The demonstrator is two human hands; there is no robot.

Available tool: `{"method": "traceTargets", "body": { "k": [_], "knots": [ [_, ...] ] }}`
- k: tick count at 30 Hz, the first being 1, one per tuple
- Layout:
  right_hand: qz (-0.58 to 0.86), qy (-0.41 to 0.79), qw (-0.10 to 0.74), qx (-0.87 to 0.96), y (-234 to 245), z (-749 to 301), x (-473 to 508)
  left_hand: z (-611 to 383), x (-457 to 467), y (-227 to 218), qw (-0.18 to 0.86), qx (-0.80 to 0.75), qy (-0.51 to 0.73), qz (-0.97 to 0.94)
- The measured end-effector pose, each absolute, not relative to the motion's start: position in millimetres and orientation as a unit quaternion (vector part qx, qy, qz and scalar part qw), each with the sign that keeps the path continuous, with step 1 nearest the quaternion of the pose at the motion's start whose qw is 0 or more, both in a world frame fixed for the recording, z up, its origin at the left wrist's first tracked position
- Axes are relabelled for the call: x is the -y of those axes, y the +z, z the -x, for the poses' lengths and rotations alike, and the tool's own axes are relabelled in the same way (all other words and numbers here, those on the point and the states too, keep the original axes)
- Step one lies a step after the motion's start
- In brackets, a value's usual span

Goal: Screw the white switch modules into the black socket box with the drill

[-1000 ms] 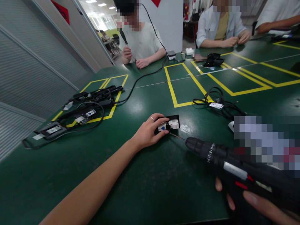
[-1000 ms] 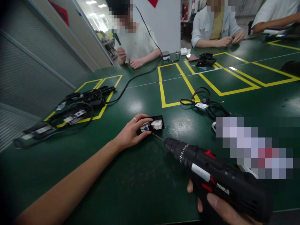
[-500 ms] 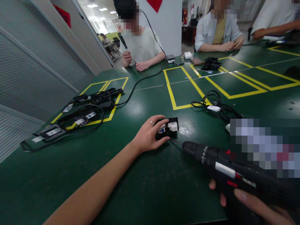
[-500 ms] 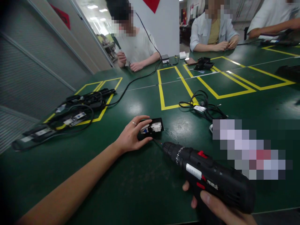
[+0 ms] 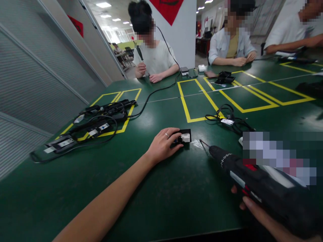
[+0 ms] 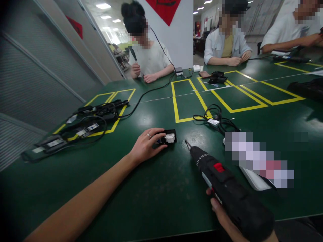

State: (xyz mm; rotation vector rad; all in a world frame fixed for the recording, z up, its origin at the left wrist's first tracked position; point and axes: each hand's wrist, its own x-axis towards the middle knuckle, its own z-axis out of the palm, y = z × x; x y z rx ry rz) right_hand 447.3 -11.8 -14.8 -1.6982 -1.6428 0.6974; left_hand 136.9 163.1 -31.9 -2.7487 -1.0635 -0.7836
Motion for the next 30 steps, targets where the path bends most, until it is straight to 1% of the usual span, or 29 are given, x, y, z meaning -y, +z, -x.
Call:
{"method": "traceTargets", "body": {
  "k": [4,5,6,8,11,18,24,27,30],
  "knots": [
    [0.633,0.236,0.309,0.669,5.7,-429.5,6.4,-136.4,-161.7,-30.5,0.06,0.349,-0.253,0.9],
    [0.613,0.251,0.28,0.694,8.5,-424.1,4.3,-136.4,-161.3,-30.4,0.063,0.35,-0.252,0.9],
    [0.601,0.236,0.239,0.725,9.9,-418.5,1.7,-136.4,-160.8,-30.3,0.066,0.35,-0.252,0.9],
    [0.593,0.182,0.125,0.774,9.3,-407.1,-5.4,-136.4,-160.1,-30.5,0.071,0.349,-0.251,0.9],
    [0.59,0.142,0.087,0.79,4.3,-392.0,-21.1,-135.9,-159.7,-31.3,0.076,0.345,-0.25,0.902],
    [0.57,0.133,0.065,0.808,4.8,-374.9,-59.0,-134.8,-158.5,-30.8,0.079,0.343,-0.248,0.903],
    [0.543,0.148,0.047,0.825,25.8,-382.7,-70.7,-134.0,-154.8,-27.3,0.074,0.346,-0.265,0.897],
    [0.529,0.137,0.06,0.836,42.9,-383.8,-77.2,-129.7,-150.5,-14.3,0.063,0.372,-0.278,0.883],
    [0.525,0.13,0.079,0.838,52.4,-379.8,-86.1,-118.5,-144.5,8.1,0.029,0.417,-0.253,0.873]
  ]
}}
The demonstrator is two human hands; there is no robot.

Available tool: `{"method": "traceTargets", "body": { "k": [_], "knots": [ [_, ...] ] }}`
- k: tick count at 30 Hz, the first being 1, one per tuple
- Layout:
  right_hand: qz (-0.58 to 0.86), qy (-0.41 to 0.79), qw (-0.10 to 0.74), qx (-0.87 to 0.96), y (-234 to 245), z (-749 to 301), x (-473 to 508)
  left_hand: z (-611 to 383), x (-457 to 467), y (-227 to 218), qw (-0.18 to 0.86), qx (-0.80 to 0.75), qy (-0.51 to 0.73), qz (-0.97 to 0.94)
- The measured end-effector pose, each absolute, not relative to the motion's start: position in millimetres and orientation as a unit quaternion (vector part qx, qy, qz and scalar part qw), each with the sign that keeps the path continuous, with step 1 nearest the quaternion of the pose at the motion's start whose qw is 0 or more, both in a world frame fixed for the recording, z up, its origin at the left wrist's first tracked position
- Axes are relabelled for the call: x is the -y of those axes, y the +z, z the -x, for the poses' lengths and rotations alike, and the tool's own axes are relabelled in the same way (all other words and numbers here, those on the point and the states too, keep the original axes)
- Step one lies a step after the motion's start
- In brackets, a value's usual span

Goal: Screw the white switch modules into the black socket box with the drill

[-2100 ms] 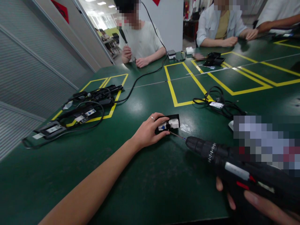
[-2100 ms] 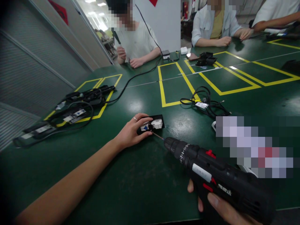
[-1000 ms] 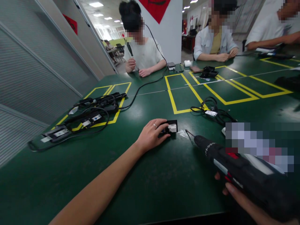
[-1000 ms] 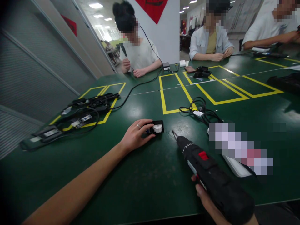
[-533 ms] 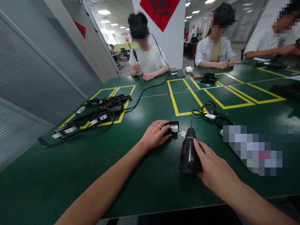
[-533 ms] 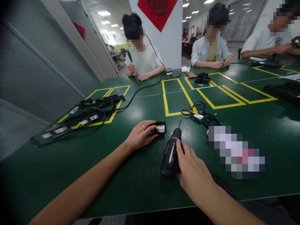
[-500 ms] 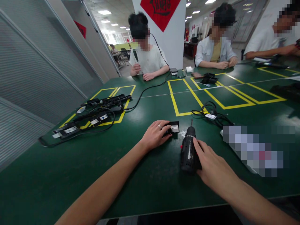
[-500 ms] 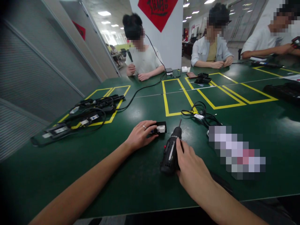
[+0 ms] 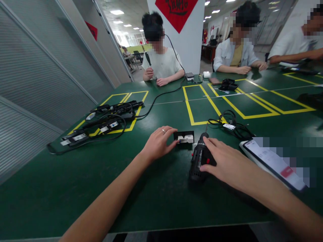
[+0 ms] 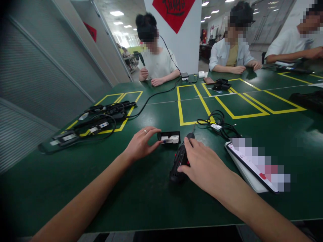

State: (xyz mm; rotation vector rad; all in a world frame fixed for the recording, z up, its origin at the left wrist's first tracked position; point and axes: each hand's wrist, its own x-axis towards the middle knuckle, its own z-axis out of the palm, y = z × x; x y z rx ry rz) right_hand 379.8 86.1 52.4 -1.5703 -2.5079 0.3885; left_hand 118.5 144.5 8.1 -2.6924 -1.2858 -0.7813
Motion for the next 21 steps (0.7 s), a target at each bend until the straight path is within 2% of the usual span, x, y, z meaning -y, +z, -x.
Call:
{"method": "traceTargets", "body": {
  "k": [5,11,21],
  "knots": [
    [0.528,0.154,0.109,0.828,42.1,-379.5,-105.7,-72.6,-131.4,31.7,-0.047,0.497,-0.16,0.851],
    [0.536,0.184,0.16,0.808,28.7,-387.9,-117.4,1.2,-113.8,16.5,-0.098,0.567,-0.064,0.815],
    [0.52,0.193,0.192,0.809,23.0,-391.1,-113.3,16.0,-121.3,7.1,-0.003,0.551,-0.002,0.835]
  ]
}}
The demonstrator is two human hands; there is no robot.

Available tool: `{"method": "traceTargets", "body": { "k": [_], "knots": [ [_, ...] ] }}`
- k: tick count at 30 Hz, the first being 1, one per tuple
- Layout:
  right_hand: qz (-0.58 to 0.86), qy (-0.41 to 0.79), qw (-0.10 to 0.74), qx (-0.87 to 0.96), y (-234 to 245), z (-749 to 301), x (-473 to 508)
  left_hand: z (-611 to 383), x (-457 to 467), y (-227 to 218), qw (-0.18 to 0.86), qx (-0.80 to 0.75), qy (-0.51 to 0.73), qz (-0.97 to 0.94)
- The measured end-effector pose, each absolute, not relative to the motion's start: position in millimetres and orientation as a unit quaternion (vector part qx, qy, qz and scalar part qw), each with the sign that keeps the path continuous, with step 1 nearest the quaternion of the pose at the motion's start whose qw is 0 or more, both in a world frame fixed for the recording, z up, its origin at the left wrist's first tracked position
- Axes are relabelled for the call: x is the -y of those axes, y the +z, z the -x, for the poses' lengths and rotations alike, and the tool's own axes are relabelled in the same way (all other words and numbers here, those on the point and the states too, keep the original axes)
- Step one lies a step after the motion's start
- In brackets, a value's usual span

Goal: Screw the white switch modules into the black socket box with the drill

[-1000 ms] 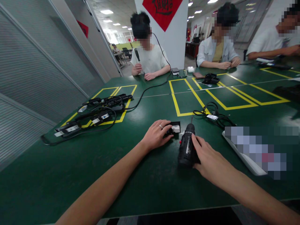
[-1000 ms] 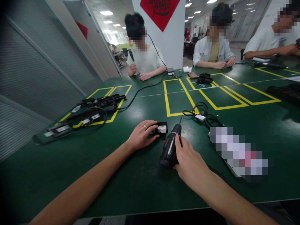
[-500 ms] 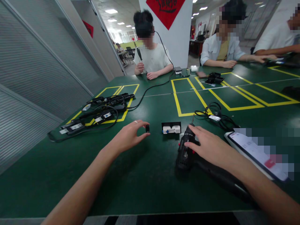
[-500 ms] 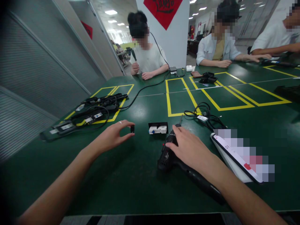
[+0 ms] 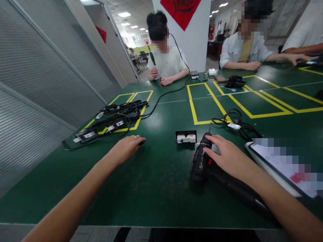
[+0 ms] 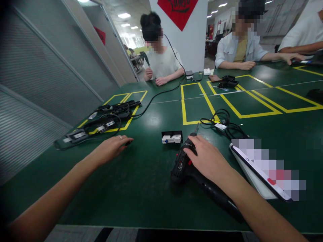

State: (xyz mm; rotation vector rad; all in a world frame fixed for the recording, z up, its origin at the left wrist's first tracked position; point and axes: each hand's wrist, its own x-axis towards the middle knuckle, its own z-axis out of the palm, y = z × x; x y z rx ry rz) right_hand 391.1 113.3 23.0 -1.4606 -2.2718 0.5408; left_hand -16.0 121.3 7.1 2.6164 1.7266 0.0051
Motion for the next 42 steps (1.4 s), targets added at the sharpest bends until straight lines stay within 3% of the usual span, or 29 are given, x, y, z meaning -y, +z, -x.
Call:
{"method": "traceTargets", "body": {
  "k": [9,15,22,33,42],
  "knots": [
    [0.508,0.164,0.176,0.827,21.7,-392.5,-115.6,16.5,-132.0,14.0,-0.014,-0.551,-0.028,-0.834],
    [0.468,0.097,0.136,0.868,40.6,-382.1,-122.6,-43.1,-135.3,18.1,-0.012,-0.512,0.081,-0.855],
    [0.397,0.086,0.087,0.909,31.0,-348.0,-156.4,-115.8,-160.5,-12.7,0.104,-0.434,0.186,-0.875],
    [0.39,0.137,0.199,0.889,6.4,-355.1,-164.5,-128.2,-152.7,-27.2,0.203,-0.449,0.327,-0.807],
    [0.406,0.171,0.254,0.861,5.0,-349.7,-159.3,-127.7,-153.4,-36.2,0.26,-0.429,0.323,-0.803]
  ]
}}
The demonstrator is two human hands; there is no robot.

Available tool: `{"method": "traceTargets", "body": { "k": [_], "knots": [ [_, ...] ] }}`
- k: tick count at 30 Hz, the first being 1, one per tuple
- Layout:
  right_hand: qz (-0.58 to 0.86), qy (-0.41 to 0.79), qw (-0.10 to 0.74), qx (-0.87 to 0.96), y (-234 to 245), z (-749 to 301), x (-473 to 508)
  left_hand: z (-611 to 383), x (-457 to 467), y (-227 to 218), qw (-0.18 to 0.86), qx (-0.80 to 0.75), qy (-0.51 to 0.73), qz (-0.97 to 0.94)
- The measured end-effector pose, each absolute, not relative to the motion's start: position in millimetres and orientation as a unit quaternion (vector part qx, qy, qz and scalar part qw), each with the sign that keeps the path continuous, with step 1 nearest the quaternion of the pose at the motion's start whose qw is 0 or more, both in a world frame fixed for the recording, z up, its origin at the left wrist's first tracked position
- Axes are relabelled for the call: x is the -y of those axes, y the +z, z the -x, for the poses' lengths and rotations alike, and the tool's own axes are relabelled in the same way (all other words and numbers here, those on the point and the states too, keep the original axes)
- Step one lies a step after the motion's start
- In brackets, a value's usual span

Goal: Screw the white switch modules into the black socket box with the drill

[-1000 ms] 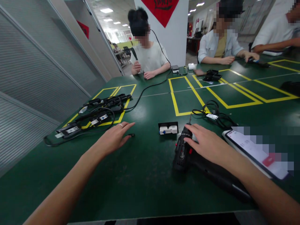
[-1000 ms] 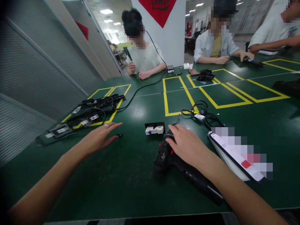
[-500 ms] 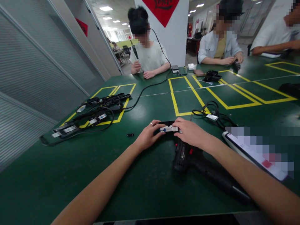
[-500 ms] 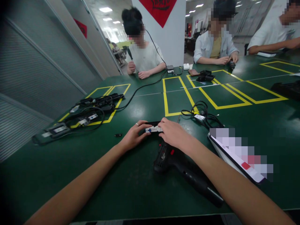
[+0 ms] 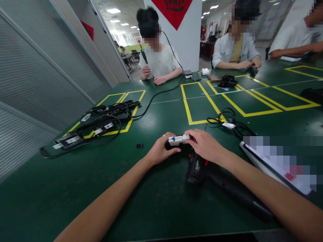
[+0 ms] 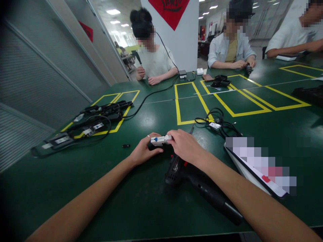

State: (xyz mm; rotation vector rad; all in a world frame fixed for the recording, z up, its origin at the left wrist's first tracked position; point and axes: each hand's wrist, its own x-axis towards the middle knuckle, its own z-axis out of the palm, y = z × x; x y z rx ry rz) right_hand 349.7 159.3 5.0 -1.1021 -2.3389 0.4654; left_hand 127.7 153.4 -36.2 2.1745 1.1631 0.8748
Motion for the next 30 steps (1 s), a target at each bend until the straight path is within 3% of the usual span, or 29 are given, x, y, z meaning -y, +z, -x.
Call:
{"method": "traceTargets", "body": {
  "k": [8,14,23,30],
  "knots": [
    [0.426,0.245,0.374,0.787,1.3,-342.1,-153.2,-123.5,-158.0,-40.6,0.27,-0.457,0.325,-0.783],
    [0.449,0.304,0.472,0.695,0.0,-344.7,-155.8,-122.5,-149.6,-12.6,0.287,-0.478,0.235,-0.796],
    [0.49,0.329,0.493,0.64,-11.2,-345.2,-164.0,-96.4,-101.6,36.1,0.111,-0.636,0.121,-0.754],
    [0.504,0.32,0.503,0.625,-13.3,-344.1,-167.9,-42.0,-24.2,13.1,0.03,-0.827,0.094,-0.554]
  ]
}}
